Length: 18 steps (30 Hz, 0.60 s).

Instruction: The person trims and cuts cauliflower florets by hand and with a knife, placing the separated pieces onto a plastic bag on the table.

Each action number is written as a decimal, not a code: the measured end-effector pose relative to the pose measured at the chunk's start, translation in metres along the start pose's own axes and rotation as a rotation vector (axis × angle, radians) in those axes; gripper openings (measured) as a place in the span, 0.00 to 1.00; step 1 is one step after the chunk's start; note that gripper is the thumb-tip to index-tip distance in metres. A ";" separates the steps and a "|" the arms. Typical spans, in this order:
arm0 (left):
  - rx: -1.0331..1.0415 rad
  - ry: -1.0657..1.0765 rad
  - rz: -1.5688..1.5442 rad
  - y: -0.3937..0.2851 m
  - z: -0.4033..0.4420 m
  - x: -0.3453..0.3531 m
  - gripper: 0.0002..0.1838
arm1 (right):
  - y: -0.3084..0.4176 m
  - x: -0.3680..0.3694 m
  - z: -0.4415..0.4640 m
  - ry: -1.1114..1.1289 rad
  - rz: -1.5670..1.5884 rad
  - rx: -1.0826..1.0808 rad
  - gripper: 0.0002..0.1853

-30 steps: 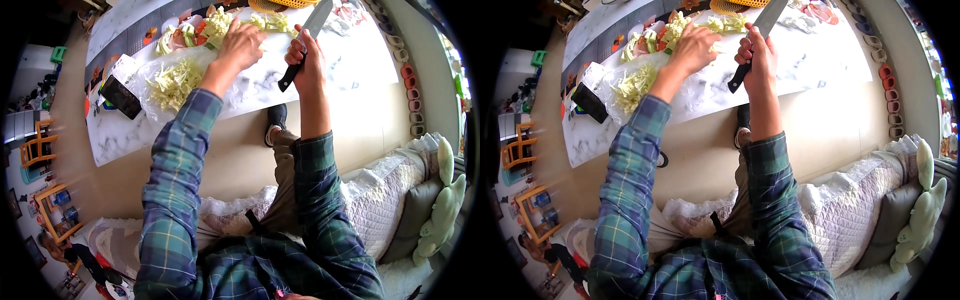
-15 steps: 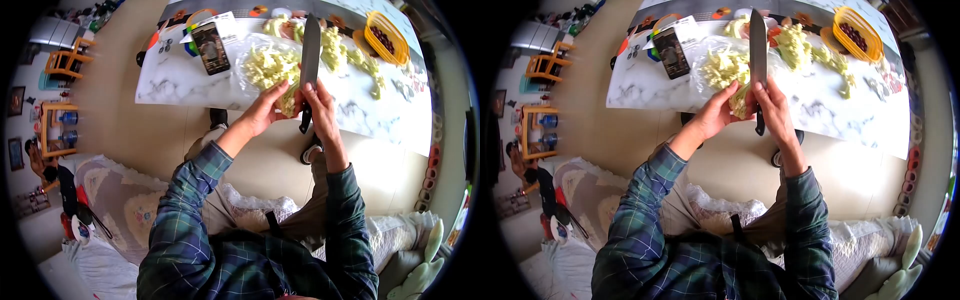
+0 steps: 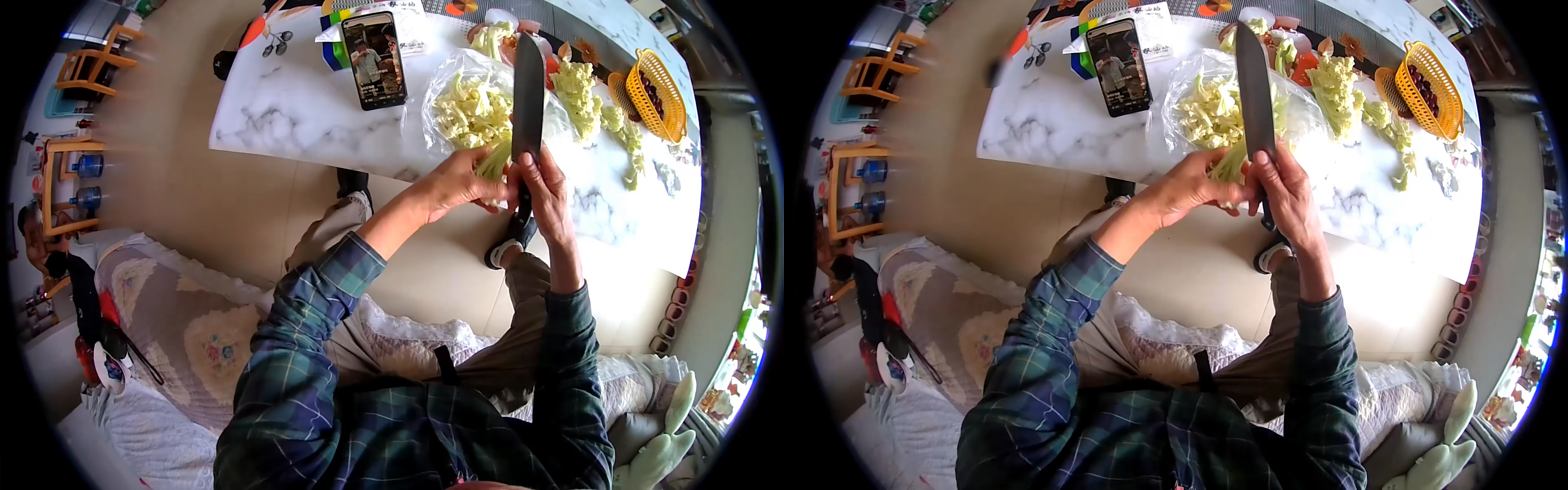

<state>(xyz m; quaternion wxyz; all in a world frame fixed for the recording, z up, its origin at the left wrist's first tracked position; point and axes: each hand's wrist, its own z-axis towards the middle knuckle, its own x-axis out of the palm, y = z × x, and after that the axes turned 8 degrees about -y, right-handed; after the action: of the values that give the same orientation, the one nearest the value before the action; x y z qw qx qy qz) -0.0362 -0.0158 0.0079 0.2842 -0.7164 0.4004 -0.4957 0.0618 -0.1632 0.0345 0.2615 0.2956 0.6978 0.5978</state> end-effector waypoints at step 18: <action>-0.076 -0.408 -0.184 0.007 -0.007 0.010 0.09 | -0.020 0.006 -0.008 -0.104 -1.049 -0.687 0.29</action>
<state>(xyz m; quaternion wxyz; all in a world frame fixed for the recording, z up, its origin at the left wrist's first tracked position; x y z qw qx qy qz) -0.0434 -0.0277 0.0095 0.2859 -0.8455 0.2858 -0.3489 0.0500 -0.1669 0.0161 0.6336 -0.1583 0.5043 0.5650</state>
